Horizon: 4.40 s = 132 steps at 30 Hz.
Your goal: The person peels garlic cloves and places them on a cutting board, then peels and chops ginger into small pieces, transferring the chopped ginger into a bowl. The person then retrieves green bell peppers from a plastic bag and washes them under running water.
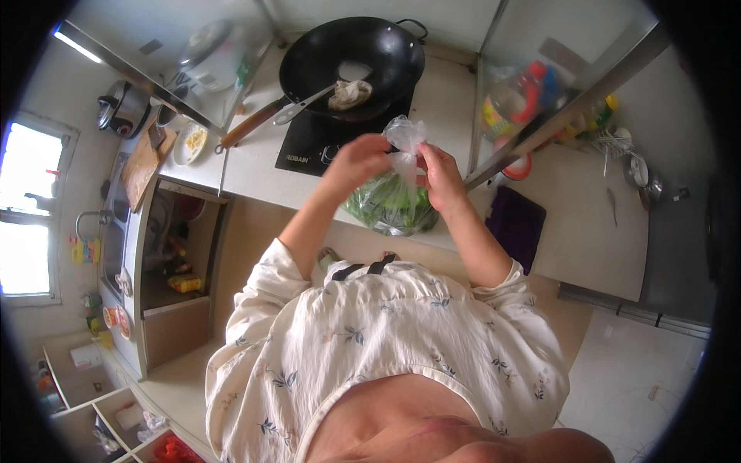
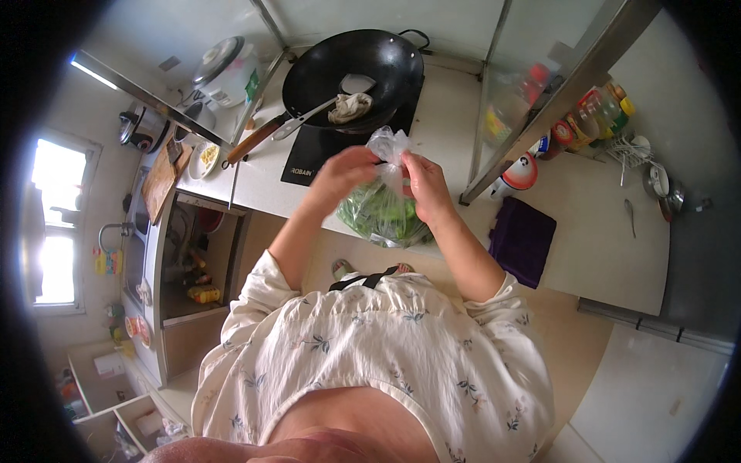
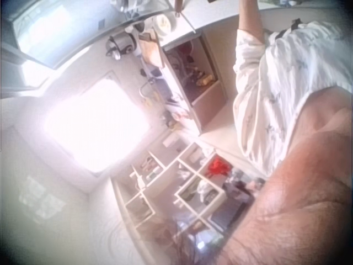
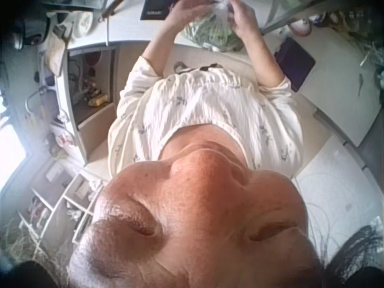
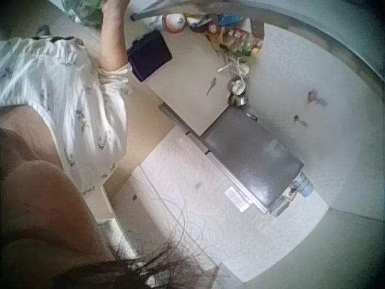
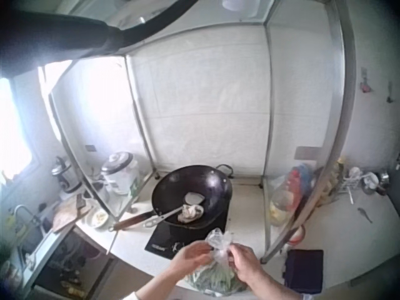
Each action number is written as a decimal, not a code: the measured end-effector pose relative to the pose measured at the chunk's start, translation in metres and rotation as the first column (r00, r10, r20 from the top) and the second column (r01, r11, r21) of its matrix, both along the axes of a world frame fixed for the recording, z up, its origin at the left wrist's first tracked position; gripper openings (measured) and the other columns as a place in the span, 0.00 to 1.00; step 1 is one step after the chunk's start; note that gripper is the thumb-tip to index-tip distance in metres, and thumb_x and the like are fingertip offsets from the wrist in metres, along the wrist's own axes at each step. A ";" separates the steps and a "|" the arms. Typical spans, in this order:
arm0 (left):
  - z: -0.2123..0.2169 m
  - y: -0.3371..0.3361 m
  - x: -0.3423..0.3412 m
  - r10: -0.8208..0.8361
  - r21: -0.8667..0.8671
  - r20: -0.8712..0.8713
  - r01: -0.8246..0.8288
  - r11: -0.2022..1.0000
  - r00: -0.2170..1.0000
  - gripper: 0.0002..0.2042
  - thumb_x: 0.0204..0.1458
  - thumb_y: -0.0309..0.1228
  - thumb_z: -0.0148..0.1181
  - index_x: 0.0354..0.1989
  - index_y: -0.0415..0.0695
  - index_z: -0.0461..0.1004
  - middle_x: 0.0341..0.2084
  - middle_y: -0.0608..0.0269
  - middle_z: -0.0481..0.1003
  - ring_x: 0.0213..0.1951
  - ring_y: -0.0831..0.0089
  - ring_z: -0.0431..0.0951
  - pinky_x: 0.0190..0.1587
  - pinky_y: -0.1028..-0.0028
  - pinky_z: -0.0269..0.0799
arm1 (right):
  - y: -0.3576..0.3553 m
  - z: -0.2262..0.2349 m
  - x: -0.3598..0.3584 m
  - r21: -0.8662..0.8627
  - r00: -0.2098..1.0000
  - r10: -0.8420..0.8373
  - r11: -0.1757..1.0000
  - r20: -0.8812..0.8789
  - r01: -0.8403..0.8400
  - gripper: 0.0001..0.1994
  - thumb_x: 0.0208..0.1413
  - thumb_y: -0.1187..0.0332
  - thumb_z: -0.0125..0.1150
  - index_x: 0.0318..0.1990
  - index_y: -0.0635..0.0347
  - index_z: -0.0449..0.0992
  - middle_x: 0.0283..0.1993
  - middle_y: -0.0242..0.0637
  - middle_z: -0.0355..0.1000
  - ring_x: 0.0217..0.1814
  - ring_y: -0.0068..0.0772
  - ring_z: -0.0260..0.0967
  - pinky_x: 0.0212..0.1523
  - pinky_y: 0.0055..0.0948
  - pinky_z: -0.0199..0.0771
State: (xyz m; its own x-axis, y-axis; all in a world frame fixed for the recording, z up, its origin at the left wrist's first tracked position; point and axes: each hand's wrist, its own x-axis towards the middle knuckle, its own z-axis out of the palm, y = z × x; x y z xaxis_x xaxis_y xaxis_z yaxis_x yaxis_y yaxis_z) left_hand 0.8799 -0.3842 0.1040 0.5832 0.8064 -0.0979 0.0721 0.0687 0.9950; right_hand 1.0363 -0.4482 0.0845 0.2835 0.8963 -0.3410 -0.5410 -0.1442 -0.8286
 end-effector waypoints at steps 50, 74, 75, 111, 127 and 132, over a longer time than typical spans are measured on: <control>-0.049 -0.032 0.016 0.276 0.281 0.036 -0.275 0.920 0.961 0.06 0.47 0.27 0.57 0.29 0.35 0.73 0.20 0.71 0.72 0.25 0.87 0.66 0.27 0.85 0.62 | -0.003 -0.016 -0.010 0.269 0.821 -0.054 0.955 0.569 -0.123 0.03 0.40 0.76 0.57 0.23 0.65 0.70 0.19 0.24 0.66 0.21 0.12 0.59 0.22 0.17 0.61; -0.025 -0.007 -0.002 -0.062 -0.095 -0.151 0.048 0.994 0.987 0.08 0.45 0.26 0.56 0.33 0.35 0.74 0.26 0.68 0.74 0.28 0.86 0.69 0.31 0.84 0.64 | 0.005 -0.017 0.033 0.237 0.844 0.535 0.824 -0.030 -0.514 0.13 0.52 0.69 0.49 0.44 0.64 0.70 0.42 0.36 0.69 0.43 0.27 0.67 0.44 0.30 0.68; -0.026 -0.006 -0.002 -0.069 -0.077 -0.129 0.059 0.995 0.989 0.08 0.45 0.26 0.56 0.32 0.35 0.74 0.26 0.68 0.74 0.27 0.86 0.68 0.31 0.84 0.64 | 0.004 -0.014 0.036 0.275 0.800 0.576 0.807 -0.167 -0.523 0.13 0.52 0.69 0.49 0.44 0.64 0.70 0.42 0.37 0.69 0.43 0.27 0.67 0.45 0.30 0.68; -0.009 -0.040 -0.026 0.229 -0.496 0.090 -0.156 0.854 0.969 0.14 0.51 0.33 0.52 0.37 0.32 0.70 0.31 0.59 0.73 0.31 0.76 0.73 0.35 0.79 0.70 | -0.039 -0.010 -0.021 0.498 0.215 -0.449 0.782 0.867 -0.376 0.12 0.37 0.80 0.59 0.34 0.61 0.71 0.34 0.38 0.66 0.31 0.36 0.68 0.30 0.28 0.70; -0.015 -0.059 -0.013 0.277 0.349 -0.176 -0.204 0.915 0.944 0.08 0.49 0.25 0.53 0.36 0.38 0.72 0.26 0.59 0.74 0.27 0.77 0.70 0.31 0.78 0.66 | -0.020 0.017 -0.015 0.377 0.281 -0.272 0.806 0.920 -0.456 0.03 0.39 0.78 0.58 0.25 0.63 0.71 0.25 0.40 0.68 0.25 0.41 0.67 0.25 0.31 0.69; -0.014 -0.052 -0.014 0.189 0.545 -0.228 -0.035 0.838 0.955 0.06 0.49 0.23 0.50 0.35 0.38 0.71 0.26 0.54 0.72 0.27 0.66 0.72 0.30 0.75 0.66 | -0.010 0.016 -0.009 0.251 0.099 -0.241 0.761 0.965 -0.598 0.05 0.36 0.80 0.58 0.24 0.64 0.69 0.24 0.40 0.67 0.23 0.42 0.65 0.23 0.30 0.67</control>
